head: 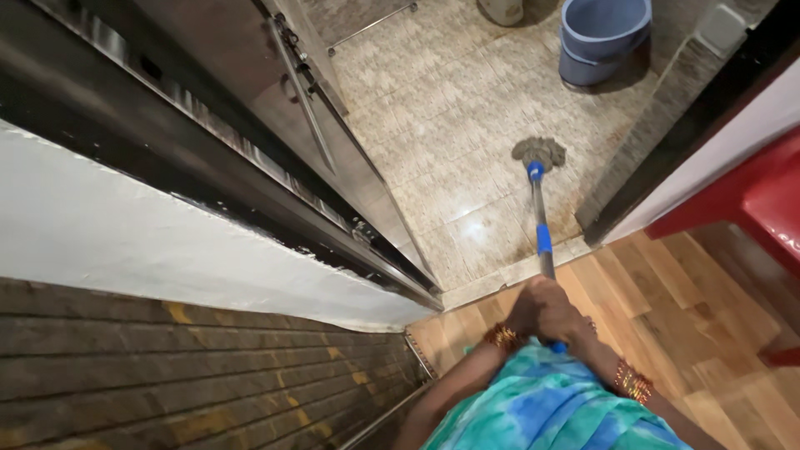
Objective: The person mops the tiled floor of a bathroom using a blue mop. They move the mop back and forth across the floor, cleaning around a toilet, a sink, and a bucket containing water.
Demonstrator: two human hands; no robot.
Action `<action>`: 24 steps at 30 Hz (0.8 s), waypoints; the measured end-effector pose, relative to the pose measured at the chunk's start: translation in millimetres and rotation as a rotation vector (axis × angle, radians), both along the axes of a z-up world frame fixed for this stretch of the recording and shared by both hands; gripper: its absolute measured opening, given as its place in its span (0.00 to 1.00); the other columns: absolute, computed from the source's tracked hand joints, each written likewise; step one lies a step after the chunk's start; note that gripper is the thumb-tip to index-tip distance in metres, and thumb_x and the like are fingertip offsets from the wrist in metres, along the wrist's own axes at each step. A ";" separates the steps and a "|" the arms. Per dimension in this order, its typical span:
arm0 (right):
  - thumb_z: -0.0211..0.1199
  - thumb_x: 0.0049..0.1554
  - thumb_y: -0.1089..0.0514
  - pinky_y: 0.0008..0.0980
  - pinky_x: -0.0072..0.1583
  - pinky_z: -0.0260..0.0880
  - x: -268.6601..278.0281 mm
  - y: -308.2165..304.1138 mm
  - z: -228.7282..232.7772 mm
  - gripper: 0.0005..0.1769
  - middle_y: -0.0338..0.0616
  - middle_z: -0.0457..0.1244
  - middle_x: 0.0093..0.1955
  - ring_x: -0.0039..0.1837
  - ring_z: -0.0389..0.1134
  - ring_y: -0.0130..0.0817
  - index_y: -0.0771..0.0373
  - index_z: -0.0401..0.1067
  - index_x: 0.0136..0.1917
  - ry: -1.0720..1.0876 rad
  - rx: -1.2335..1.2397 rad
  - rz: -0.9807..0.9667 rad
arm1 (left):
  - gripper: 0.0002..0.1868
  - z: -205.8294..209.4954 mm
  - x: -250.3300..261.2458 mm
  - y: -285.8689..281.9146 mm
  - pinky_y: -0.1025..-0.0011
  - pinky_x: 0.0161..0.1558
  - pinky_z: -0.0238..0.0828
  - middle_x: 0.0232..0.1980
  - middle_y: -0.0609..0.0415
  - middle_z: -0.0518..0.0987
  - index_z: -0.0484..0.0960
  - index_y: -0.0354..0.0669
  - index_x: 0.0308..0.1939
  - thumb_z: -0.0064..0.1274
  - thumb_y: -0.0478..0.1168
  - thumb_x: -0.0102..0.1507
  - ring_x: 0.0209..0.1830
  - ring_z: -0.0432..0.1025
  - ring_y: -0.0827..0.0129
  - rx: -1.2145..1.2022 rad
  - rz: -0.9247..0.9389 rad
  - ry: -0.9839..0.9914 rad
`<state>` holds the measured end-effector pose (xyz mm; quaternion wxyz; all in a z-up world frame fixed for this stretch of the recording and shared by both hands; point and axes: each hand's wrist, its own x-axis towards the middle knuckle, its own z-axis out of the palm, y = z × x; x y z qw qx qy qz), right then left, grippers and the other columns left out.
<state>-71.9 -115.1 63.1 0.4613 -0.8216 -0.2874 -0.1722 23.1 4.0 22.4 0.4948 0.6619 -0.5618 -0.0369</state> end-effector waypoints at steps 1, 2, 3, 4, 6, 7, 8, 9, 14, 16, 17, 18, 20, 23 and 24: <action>0.63 0.46 0.60 0.36 0.43 0.66 8.8 -3.2 -7.0 0.07 0.40 0.61 0.31 0.39 0.66 0.39 0.59 0.68 0.29 0.030 -0.030 -0.011 | 0.06 -11.3 5.5 -1.2 0.70 0.54 0.70 0.42 0.57 0.79 0.78 0.44 0.42 0.46 0.38 0.65 0.45 0.74 0.67 0.020 0.006 0.025; 0.63 0.44 0.60 0.37 0.43 0.66 17.9 -6.1 -12.4 0.06 0.40 0.61 0.31 0.40 0.66 0.40 0.59 0.68 0.29 0.059 -0.060 -0.021 | 0.06 -21.9 12.2 -1.9 0.70 0.54 0.70 0.42 0.57 0.78 0.78 0.45 0.42 0.45 0.38 0.65 0.45 0.74 0.67 0.042 0.015 0.046; 0.64 0.42 0.61 0.37 0.44 0.66 24.2 -8.8 -15.7 0.06 0.41 0.60 0.31 0.40 0.66 0.41 0.59 0.67 0.29 0.089 -0.094 -0.032 | 0.07 -30.9 18.1 -3.8 0.71 0.54 0.70 0.42 0.57 0.78 0.77 0.45 0.42 0.44 0.38 0.65 0.46 0.74 0.67 0.067 -0.003 0.125; 0.64 0.43 0.61 0.38 0.44 0.67 28.3 -9.2 -18.2 0.05 0.41 0.61 0.33 0.41 0.66 0.42 0.59 0.68 0.30 0.096 -0.103 -0.027 | 0.07 -38.5 24.8 -7.3 0.71 0.54 0.70 0.42 0.58 0.78 0.77 0.45 0.42 0.42 0.39 0.66 0.46 0.74 0.68 0.087 -0.033 0.237; 0.65 0.43 0.62 0.38 0.46 0.68 28.3 -5.9 -21.4 0.04 0.42 0.64 0.36 0.43 0.67 0.43 0.59 0.71 0.32 0.116 -0.118 -0.014 | 0.08 -48.7 30.2 -13.9 0.72 0.54 0.71 0.42 0.58 0.78 0.76 0.46 0.41 0.40 0.39 0.66 0.46 0.73 0.69 0.041 -0.203 0.700; 0.65 0.42 0.62 0.38 0.46 0.68 22.9 -5.6 -20.8 0.04 0.42 0.64 0.36 0.43 0.67 0.43 0.59 0.70 0.32 0.145 -0.132 -0.037 | 0.08 -50.3 28.4 -19.9 0.72 0.55 0.71 0.42 0.58 0.78 0.75 0.46 0.41 0.39 0.39 0.66 0.46 0.73 0.69 -0.023 -0.354 1.033; 0.65 0.42 0.62 0.38 0.46 0.68 16.3 -6.3 -18.3 0.05 0.42 0.64 0.36 0.44 0.67 0.43 0.59 0.70 0.31 0.174 -0.145 -0.059 | 0.09 -49.2 25.2 -21.1 0.73 0.55 0.71 0.42 0.58 0.78 0.76 0.47 0.41 0.39 0.41 0.67 0.46 0.73 0.70 -0.102 -0.488 1.262; 0.66 0.41 0.63 0.38 0.45 0.68 15.3 -7.3 -14.7 0.06 0.42 0.64 0.37 0.44 0.67 0.43 0.58 0.69 0.30 0.198 -0.162 -0.082 | 0.07 -45.0 21.9 -20.3 0.72 0.56 0.70 0.43 0.58 0.78 0.76 0.48 0.41 0.41 0.40 0.66 0.48 0.74 0.70 -0.034 -0.349 0.890; 0.68 0.40 0.60 0.37 0.43 0.67 -15.7 -13.1 39.3 0.07 0.43 0.63 0.35 0.42 0.68 0.43 0.60 0.70 0.29 0.182 -0.024 -0.129 | 0.12 20.7 -0.4 -14.4 0.62 0.56 0.64 0.40 0.57 0.78 0.77 0.48 0.36 0.54 0.47 0.52 0.47 0.75 0.66 -0.001 0.005 -0.070; 0.68 0.42 0.60 0.37 0.43 0.67 -21.3 -11.9 75.0 0.08 0.42 0.63 0.34 0.41 0.68 0.41 0.60 0.69 0.28 0.191 0.043 -0.154 | 0.12 55.4 -11.2 -17.8 0.62 0.59 0.64 0.42 0.60 0.79 0.78 0.50 0.38 0.55 0.48 0.54 0.51 0.75 0.67 0.004 0.020 -0.032; 0.68 0.44 0.60 0.36 0.43 0.67 -21.8 -10.8 96.5 0.09 0.42 0.63 0.33 0.40 0.69 0.40 0.60 0.69 0.27 0.160 0.094 -0.142 | 0.12 72.9 -12.7 -19.0 0.62 0.60 0.64 0.44 0.61 0.79 0.78 0.51 0.39 0.56 0.49 0.55 0.53 0.75 0.67 0.005 0.031 -0.020; 0.67 0.47 0.59 0.35 0.43 0.68 -22.2 -9.8 119.1 0.11 0.41 0.63 0.33 0.40 0.69 0.39 0.60 0.69 0.27 0.128 0.144 -0.130 | 0.10 90.0 -15.9 -17.8 0.64 0.57 0.65 0.41 0.62 0.79 0.78 0.53 0.38 0.56 0.48 0.56 0.50 0.76 0.68 0.053 0.013 -0.012; 0.67 0.47 0.55 0.36 0.42 0.66 -27.3 -7.5 161.9 0.13 0.41 0.62 0.30 0.37 0.68 0.40 0.59 0.68 0.26 0.075 0.134 -0.070 | 0.06 121.7 -27.7 -12.3 0.68 0.52 0.65 0.36 0.64 0.78 0.78 0.55 0.36 0.56 0.48 0.58 0.46 0.77 0.71 0.154 -0.019 0.008; 0.62 0.55 0.52 0.42 0.48 0.70 -31.9 -3.9 199.4 0.16 0.39 0.63 0.31 0.37 0.69 0.39 0.58 0.68 0.29 0.037 0.192 0.050 | 0.16 156.8 -41.1 -1.6 0.63 0.56 0.64 0.39 0.58 0.78 0.78 0.49 0.38 0.57 0.49 0.49 0.47 0.76 0.63 -0.008 -0.041 0.011; 0.60 0.59 0.52 0.44 0.51 0.72 -32.8 -3.3 204.9 0.17 0.39 0.64 0.33 0.38 0.70 0.38 0.58 0.68 0.30 0.028 0.223 0.095 | 0.15 164.2 -45.7 2.1 0.64 0.55 0.66 0.38 0.59 0.78 0.79 0.48 0.39 0.57 0.47 0.50 0.45 0.75 0.64 0.008 -0.041 0.006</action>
